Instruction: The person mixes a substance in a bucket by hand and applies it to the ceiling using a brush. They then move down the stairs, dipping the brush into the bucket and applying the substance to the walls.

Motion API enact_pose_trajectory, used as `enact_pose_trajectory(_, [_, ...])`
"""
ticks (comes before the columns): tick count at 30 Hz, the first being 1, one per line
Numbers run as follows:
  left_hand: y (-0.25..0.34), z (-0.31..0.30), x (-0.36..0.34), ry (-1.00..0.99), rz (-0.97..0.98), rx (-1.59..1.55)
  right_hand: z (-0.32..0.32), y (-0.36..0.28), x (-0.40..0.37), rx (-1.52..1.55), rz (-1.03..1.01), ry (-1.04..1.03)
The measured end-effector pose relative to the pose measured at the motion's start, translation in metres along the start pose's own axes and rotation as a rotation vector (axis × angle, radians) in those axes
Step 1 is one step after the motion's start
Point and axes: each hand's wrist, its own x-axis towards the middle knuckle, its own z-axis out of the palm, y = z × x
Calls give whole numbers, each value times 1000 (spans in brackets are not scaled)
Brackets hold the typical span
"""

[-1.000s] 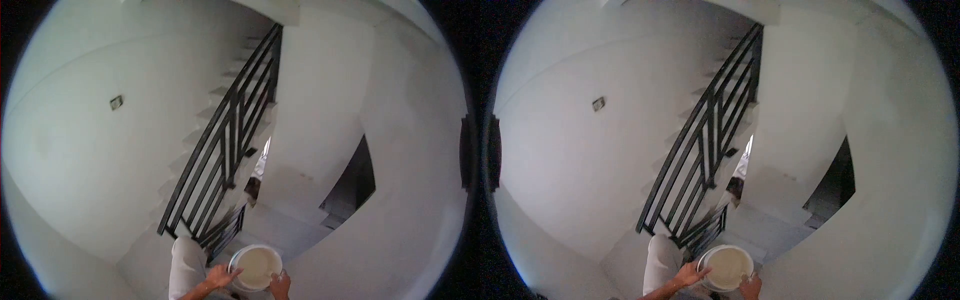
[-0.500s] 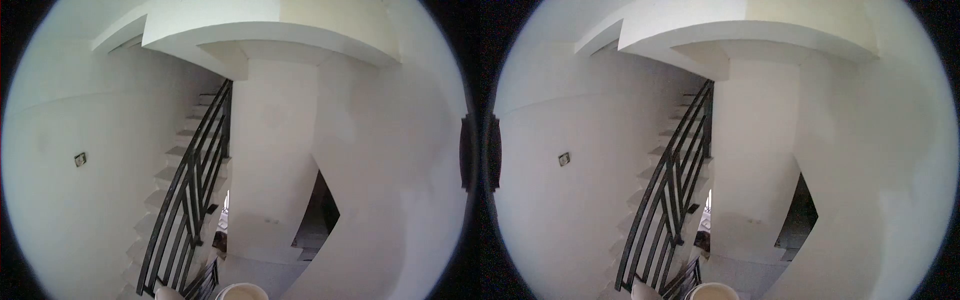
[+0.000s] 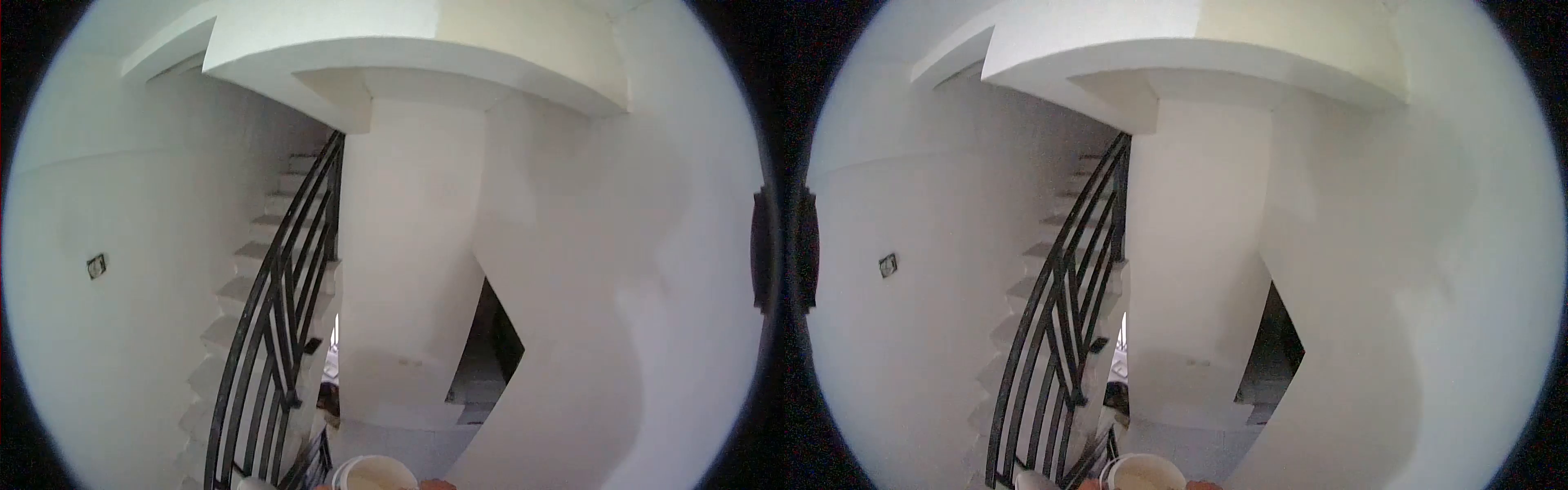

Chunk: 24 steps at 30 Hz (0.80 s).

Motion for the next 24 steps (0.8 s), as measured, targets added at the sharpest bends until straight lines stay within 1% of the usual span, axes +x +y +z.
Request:
enact_pose_trajectory(2, [-36,19,23,55,-12,-92,14,7,11,0,21,-9])
enact_pose_trajectory(3, [-28,17,8,35,-52,-38,25,12,22,5,38,12])
enact_pose_trajectory(4, [-8,8,-3,12,-89,13,39,17,30,-25,93,130])
enact_pose_trajectory(5, [-2,0,-11,43,-42,-17,55,25,39,-60,145,245])
enact_pose_trajectory(6, [-2,-5,-16,76,-2,-45,71,37,50,8,126,259])
enact_pose_trajectory(7, [-13,-2,-13,86,9,4,90,49,63,76,106,269])
enact_pose_trajectory(8, [-25,3,-4,96,19,53,107,63,79,383,-14,218])
enact_pose_trajectory(9, [-33,4,-1,87,23,12,128,76,87,699,-116,162])
enact_pose_trajectory(10, [-40,4,-1,78,25,-29,137,73,81,707,-127,186])
enact_pose_trajectory(12, [-45,-3,1,75,46,-36,141,63,72,703,-122,159])
enact_pose_trajectory(14, [-47,-11,8,-22,56,21,131,45,58,952,28,142])
enact_pose_trajectory(15, [-52,-18,9,-23,23,11,143,50,57,946,40,110])
enact_pose_trajectory(17, [-57,-37,18,-229,157,54,164,61,65,848,6,240])
enact_pose_trajectory(19, [-60,-68,30,-44,162,-84,173,66,62,892,34,240])
enact_pose_trajectory(21, [-81,-116,60,247,137,-40,174,66,61,935,64,249])
enact_pose_trajectory(22, [-95,-140,76,346,249,-165,170,64,56,922,92,252])
enact_pose_trajectory(23, [-96,-166,93,520,156,-155,164,61,52,909,118,258])
enact_pose_trajectory(24, [-100,-191,109,714,266,-59,156,54,47,909,124,258])
